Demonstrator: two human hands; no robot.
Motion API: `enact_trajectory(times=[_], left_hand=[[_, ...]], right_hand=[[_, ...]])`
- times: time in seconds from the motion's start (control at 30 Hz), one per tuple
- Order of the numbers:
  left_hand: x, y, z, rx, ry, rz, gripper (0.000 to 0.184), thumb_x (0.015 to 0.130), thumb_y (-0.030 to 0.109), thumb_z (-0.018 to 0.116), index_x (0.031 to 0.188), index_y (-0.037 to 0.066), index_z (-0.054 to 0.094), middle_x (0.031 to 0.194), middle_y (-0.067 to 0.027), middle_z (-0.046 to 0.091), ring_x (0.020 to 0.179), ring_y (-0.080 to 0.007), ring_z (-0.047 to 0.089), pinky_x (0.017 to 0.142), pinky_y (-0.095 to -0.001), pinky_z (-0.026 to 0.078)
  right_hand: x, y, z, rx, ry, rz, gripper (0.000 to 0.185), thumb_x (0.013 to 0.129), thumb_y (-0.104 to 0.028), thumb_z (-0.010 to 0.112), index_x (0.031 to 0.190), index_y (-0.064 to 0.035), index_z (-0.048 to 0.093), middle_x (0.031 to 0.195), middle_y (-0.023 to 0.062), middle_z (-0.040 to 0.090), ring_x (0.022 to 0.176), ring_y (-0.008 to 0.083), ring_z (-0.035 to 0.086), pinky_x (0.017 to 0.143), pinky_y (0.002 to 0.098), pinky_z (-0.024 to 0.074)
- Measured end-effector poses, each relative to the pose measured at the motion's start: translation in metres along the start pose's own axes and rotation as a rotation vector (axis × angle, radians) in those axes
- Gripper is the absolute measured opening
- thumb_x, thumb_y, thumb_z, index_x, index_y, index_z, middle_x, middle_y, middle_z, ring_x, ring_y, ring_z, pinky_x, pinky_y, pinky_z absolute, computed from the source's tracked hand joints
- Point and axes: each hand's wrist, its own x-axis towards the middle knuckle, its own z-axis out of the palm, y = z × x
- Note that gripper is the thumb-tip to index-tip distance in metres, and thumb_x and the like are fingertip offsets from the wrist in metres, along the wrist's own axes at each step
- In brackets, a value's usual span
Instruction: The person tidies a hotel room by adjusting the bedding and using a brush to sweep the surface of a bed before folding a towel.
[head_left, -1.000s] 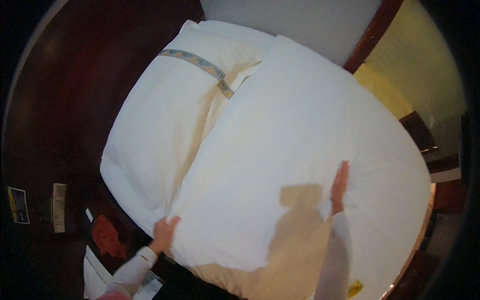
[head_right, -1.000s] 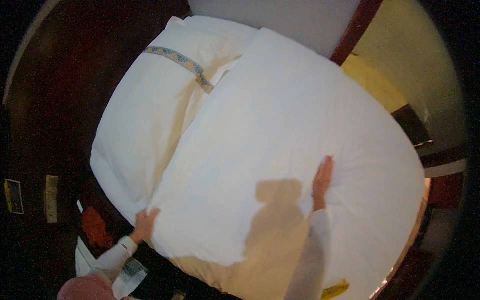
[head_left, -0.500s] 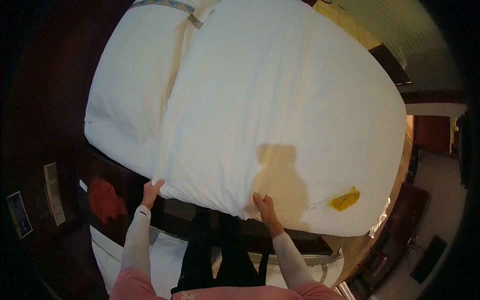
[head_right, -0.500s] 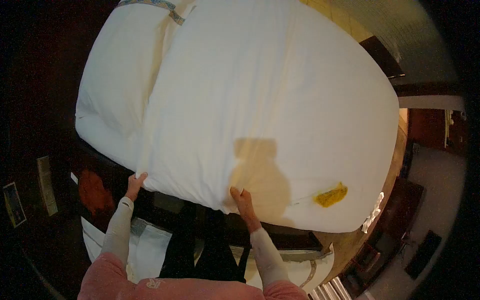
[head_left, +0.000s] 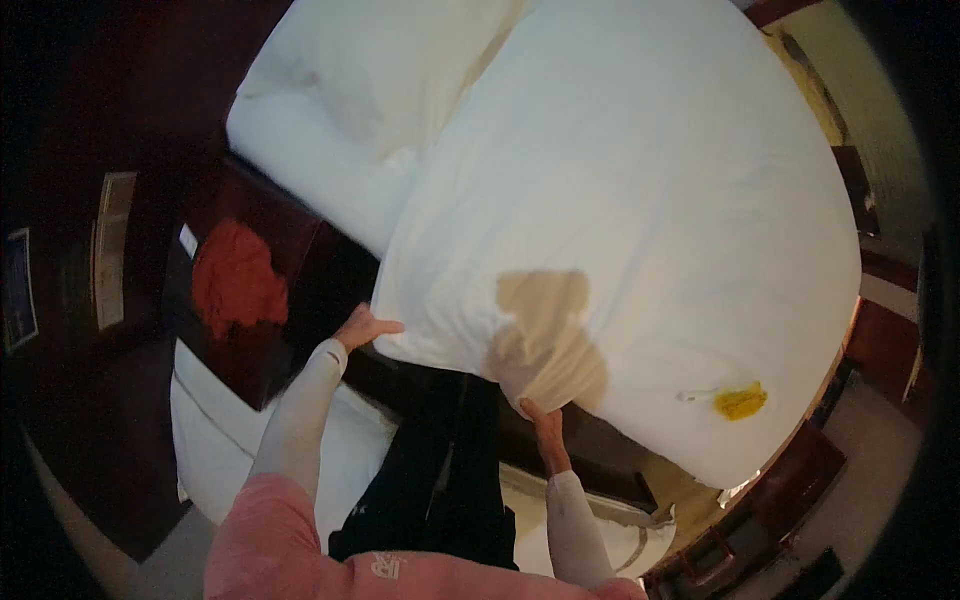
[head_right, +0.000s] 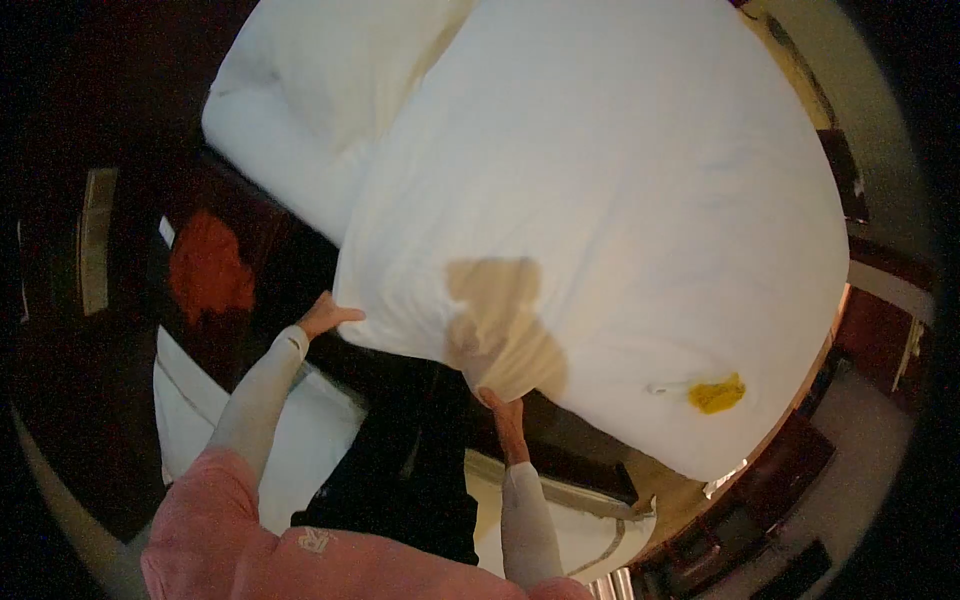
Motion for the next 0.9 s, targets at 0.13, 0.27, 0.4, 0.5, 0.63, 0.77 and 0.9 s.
enact_trajectory(times=[0.13, 0.27, 0.4, 0.5, 0.63, 0.77, 0.9], left_hand=[[-0.021, -0.053, 0.005, 0.020, 0.014, 0.021, 0.055, 0.066, 0.030, 0.076, 0.108, -0.001, 0.061, 0.103, -0.0146, 0.064, 0.097, -0.0249, 0.059, 0.088, -0.0333, 0.044], [-0.052, -0.091, 0.012, -0.134, 0.168, 0.159, 0.044, 0.077, 0.022, 0.068, 0.113, -0.001, 0.058, 0.098, -0.0095, 0.065, 0.090, -0.0189, 0.059, 0.082, -0.0312, 0.046], [-0.083, -0.111, 0.004, -0.223, 0.047, 0.055, 0.035, 0.082, 0.024, 0.063, 0.106, -0.001, 0.059, 0.087, -0.0053, 0.064, 0.077, -0.0126, 0.059, 0.070, -0.0278, 0.048], [-0.097, -0.131, 0.010, -0.350, 0.050, 0.085, 0.031, 0.087, 0.026, 0.057, 0.103, 0.000, 0.061, 0.083, -0.0056, 0.062, 0.066, -0.0124, 0.058, 0.061, -0.0259, 0.048], [-0.120, -0.122, 0.013, -0.705, 0.154, -0.103, 0.025, 0.087, 0.022, 0.055, 0.099, 0.002, 0.061, 0.078, -0.0053, 0.060, 0.063, -0.0140, 0.059, 0.055, -0.0243, 0.047], [-0.111, -0.129, 0.011, -0.560, 0.142, -0.258, 0.009, 0.078, 0.011, 0.058, 0.084, 0.005, 0.058, 0.067, -0.0064, 0.051, 0.060, -0.0189, 0.057, 0.053, -0.0275, 0.047], [-0.077, -0.211, 0.031, 0.298, 0.369, 0.732, 0.022, 0.066, 0.005, 0.067, 0.086, 0.005, 0.060, 0.085, -0.0119, 0.060, 0.076, -0.0238, 0.057, 0.065, -0.0346, 0.047]], right_hand=[[-0.026, 0.019, 0.013, 0.039, -0.150, 0.120, 0.070, 0.075, -0.028, 0.071, 0.129, 0.0040, 0.041, 0.123, 0.0155, 0.050, 0.109, 0.0265, 0.050, 0.095, 0.0363, 0.0368], [-0.057, 0.068, 0.016, 0.138, -0.111, 0.194, 0.060, 0.080, -0.025, 0.067, 0.127, 0.0039, 0.042, 0.119, 0.0143, 0.053, 0.106, 0.0262, 0.052, 0.091, 0.0369, 0.0399], [-0.094, 0.070, 0.015, 0.119, -0.058, 0.157, 0.051, 0.084, -0.023, 0.066, 0.122, 0.0053, 0.047, 0.113, 0.0125, 0.057, 0.098, 0.0237, 0.056, 0.085, 0.0360, 0.0442], [-0.106, 0.077, -0.002, 0.120, -0.152, 0.149, 0.054, 0.083, -0.026, 0.066, 0.123, 0.0047, 0.047, 0.114, 0.0112, 0.056, 0.099, 0.0218, 0.054, 0.084, 0.0349, 0.0434], [-0.134, 0.065, -0.004, -0.026, -0.120, 0.137, 0.052, 0.086, -0.019, 0.059, 0.129, 0.0056, 0.041, 0.123, 0.0120, 0.052, 0.109, 0.0226, 0.051, 0.094, 0.0340, 0.0383], [-0.151, 0.056, -0.001, -0.074, -0.116, 0.149, 0.056, 0.085, -0.019, 0.060, 0.130, 0.0057, 0.039, 0.124, 0.0121, 0.050, 0.111, 0.0230, 0.049, 0.094, 0.0345, 0.0385], [-0.159, 0.082, -0.017, -0.353, -0.022, 0.130, 0.058, 0.082, -0.021, 0.064, 0.130, 0.0048, 0.041, 0.125, 0.0126, 0.051, 0.113, 0.0234, 0.048, 0.095, 0.0348, 0.0385]])
